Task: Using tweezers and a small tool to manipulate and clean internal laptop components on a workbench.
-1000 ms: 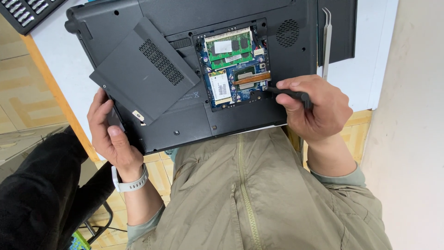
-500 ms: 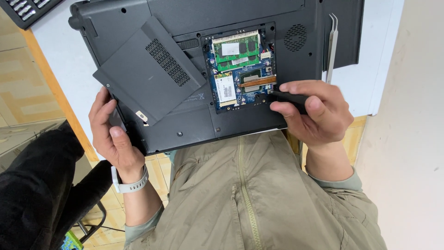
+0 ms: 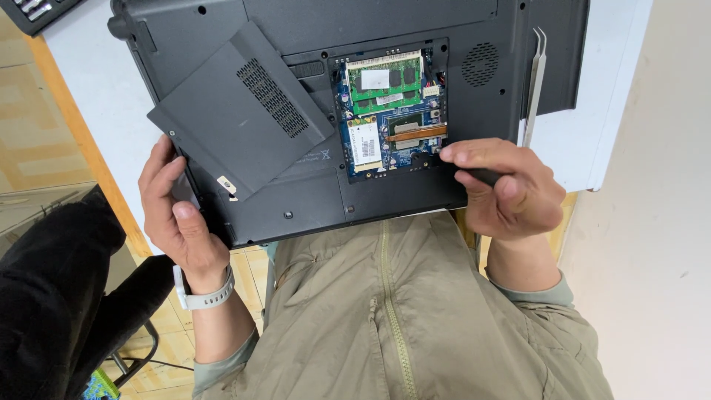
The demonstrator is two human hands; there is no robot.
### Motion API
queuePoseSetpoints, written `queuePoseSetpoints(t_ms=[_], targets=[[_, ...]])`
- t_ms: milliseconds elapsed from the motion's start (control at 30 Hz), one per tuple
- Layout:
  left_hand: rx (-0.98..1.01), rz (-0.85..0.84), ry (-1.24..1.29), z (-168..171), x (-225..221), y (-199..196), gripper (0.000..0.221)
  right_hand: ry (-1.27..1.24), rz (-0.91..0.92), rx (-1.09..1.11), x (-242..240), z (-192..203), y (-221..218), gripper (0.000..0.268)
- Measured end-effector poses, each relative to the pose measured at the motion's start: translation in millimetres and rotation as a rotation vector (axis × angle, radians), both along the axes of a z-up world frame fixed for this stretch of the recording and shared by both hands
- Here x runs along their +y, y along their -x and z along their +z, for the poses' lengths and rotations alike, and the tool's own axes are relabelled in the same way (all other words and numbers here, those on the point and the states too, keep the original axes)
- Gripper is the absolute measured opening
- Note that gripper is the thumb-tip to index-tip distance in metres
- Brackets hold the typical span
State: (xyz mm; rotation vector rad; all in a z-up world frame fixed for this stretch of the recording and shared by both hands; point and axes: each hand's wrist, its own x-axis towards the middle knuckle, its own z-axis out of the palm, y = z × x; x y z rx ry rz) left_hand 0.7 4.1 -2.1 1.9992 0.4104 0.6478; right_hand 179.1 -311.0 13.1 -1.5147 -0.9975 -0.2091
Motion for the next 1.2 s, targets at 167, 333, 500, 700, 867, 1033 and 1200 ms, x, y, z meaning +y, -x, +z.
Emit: queuePoseSetpoints(t_ms=[167, 333, 500, 700, 867, 1033, 1200], targets=[[-0.006, 0.004, 0.003, -1, 0, 1, 0.056, -0.024, -0.034, -0.130, -4, -15, -14, 0.063], [0.017, 0.002, -0.002, 1, 0, 1, 0.056, -0.018, 0.010, 0.004, 2, -10, -12, 0.018], [0.011, 0.005, -0.006, 0, 1, 0, 0.057, -0.051, 0.013, -0.030, 5, -3, -15, 0.025], [0.014, 0.004, 0.011, -1, 1, 2, 0.057, -0.082, 0.068, 0.000, 7, -4, -15, 0.025], [0.010, -0.006, -0.006, 2, 2, 1, 0.057, -0.116, 0.120, 0.010, 9, -6, -21, 0.026], [0.016, 0.054, -0.051, 6, -5, -1, 0.058, -0.056, 0.217, -0.059, 9, -2, -24, 0.026], [0.016, 0.052, -0.048, 7, -5, -2, 0.059, -0.028, 0.100, -0.089, 10, 3, -17, 0.053]])
